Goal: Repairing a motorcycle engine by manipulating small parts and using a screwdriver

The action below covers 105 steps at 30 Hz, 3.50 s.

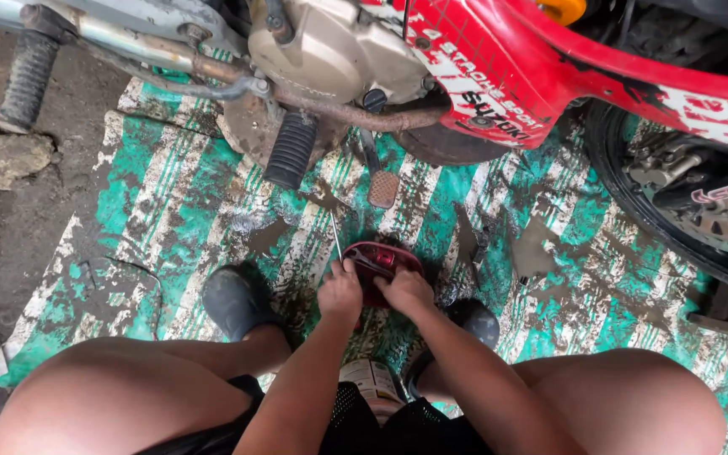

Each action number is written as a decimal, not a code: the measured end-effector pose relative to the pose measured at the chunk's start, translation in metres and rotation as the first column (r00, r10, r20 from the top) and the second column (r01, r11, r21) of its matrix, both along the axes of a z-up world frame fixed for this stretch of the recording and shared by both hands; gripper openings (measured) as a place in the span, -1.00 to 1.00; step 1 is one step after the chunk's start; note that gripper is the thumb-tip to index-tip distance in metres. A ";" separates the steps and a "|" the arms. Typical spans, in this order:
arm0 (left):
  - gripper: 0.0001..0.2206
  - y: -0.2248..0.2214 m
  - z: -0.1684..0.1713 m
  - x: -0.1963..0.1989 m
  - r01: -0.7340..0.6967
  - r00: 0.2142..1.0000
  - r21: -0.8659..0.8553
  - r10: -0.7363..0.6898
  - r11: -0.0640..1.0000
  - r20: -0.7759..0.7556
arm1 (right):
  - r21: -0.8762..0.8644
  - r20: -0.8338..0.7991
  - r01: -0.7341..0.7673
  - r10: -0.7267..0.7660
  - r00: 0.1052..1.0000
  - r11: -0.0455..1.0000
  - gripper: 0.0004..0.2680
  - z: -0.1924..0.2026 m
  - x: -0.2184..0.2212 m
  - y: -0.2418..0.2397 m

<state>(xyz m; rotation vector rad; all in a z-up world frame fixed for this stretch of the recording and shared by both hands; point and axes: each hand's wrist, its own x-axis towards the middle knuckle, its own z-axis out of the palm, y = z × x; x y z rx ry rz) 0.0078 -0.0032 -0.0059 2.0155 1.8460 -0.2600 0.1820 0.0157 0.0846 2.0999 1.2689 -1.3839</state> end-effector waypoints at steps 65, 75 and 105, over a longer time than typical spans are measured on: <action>-0.77 0.061 0.112 0.089 0.535 0.701 -0.256 -0.254 0.805 0.667 | 0.025 -0.905 0.582 -0.230 0.359 0.813 -0.52 0.268 0.162 0.039; -0.41 0.161 0.431 0.046 0.471 0.384 0.316 -0.514 0.823 0.767 | 0.328 -0.943 0.808 0.114 0.314 0.489 -0.59 0.340 0.182 0.028; -0.53 0.138 0.412 0.050 0.397 -0.032 0.093 -0.088 0.913 0.996 | 0.328 -0.875 0.757 -0.120 0.468 0.565 -0.54 0.346 0.108 0.032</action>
